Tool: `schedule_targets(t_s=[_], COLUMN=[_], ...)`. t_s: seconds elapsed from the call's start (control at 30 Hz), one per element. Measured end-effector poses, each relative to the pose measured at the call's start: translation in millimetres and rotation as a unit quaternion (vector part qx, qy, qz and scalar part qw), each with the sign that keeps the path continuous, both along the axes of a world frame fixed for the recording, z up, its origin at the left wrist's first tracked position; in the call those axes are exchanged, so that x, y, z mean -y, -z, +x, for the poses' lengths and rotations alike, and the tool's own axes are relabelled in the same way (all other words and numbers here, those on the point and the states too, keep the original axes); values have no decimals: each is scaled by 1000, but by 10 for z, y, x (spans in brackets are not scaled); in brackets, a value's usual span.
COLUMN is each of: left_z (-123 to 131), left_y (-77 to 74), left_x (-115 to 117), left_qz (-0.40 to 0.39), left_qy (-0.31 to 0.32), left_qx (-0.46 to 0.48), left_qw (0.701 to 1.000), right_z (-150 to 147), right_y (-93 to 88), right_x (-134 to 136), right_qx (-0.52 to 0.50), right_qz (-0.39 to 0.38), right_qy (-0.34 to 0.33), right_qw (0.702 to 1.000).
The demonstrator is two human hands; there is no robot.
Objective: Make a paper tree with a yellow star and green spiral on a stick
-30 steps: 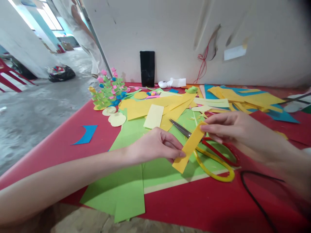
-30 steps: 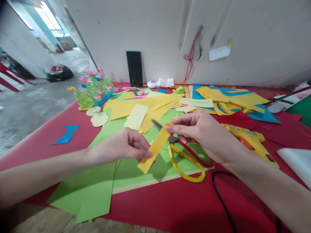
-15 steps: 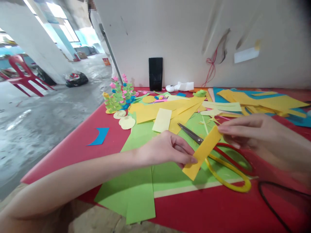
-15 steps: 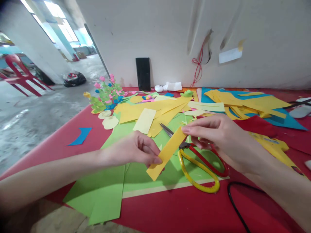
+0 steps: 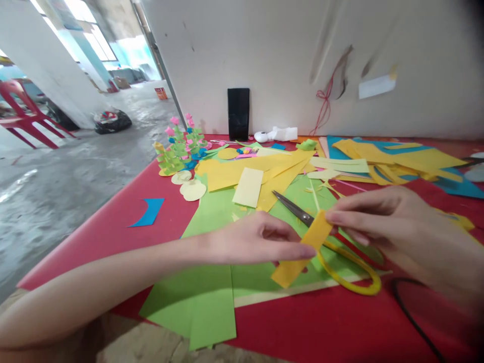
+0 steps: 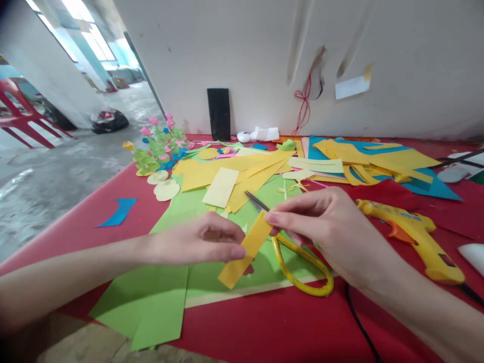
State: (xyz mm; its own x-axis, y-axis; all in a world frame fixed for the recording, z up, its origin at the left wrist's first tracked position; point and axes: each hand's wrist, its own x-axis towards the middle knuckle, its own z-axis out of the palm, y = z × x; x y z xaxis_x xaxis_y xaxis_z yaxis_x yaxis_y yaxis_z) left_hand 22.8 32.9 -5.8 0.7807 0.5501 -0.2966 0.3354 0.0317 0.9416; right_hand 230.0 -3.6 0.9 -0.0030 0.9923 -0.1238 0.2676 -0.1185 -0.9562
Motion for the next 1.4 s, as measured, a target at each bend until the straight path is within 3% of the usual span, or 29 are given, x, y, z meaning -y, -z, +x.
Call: schedule_targets(t_s=[0.1, 0.23, 0.4, 0.47, 0.6, 0.7, 0.93, 1.2, 1.4], left_z=[4, 26, 28, 28, 33, 34, 45, 82, 89], left_y=[-24, -40, -60, -52, -19, 5, 59, 99, 137], left_x=[60, 123, 129, 120, 114, 131, 153, 164, 192], left_qz=[37, -30, -84, -89, -78, -81, -89, -79, -133], left_qy=[-15, -43, -78, -79, -91, -90, -69, -81, -107], left_qx=[15, 24, 59, 68, 78, 84, 120, 104, 103], left_qw=[999, 998, 992, 991, 990, 989, 986, 988, 980], right_z=[-64, -112, -53, -43, -111, -195, -298, -293, -267], right_y=[50, 72, 20, -9, -23, 9, 90, 163, 187], right_x=[74, 84, 4, 5, 68, 112, 171, 161, 104], right_qx=[-17, -57, -87, -68, 45, 49, -43, -90, -102], right_qz=[-18, -18, 57, 73, 101, 120, 100, 76, 46], right_qy=[-24, -37, -4, -21, -118, -114, -43, -72, -92], right_qw=[999, 998, 995, 995, 987, 985, 993, 990, 989])
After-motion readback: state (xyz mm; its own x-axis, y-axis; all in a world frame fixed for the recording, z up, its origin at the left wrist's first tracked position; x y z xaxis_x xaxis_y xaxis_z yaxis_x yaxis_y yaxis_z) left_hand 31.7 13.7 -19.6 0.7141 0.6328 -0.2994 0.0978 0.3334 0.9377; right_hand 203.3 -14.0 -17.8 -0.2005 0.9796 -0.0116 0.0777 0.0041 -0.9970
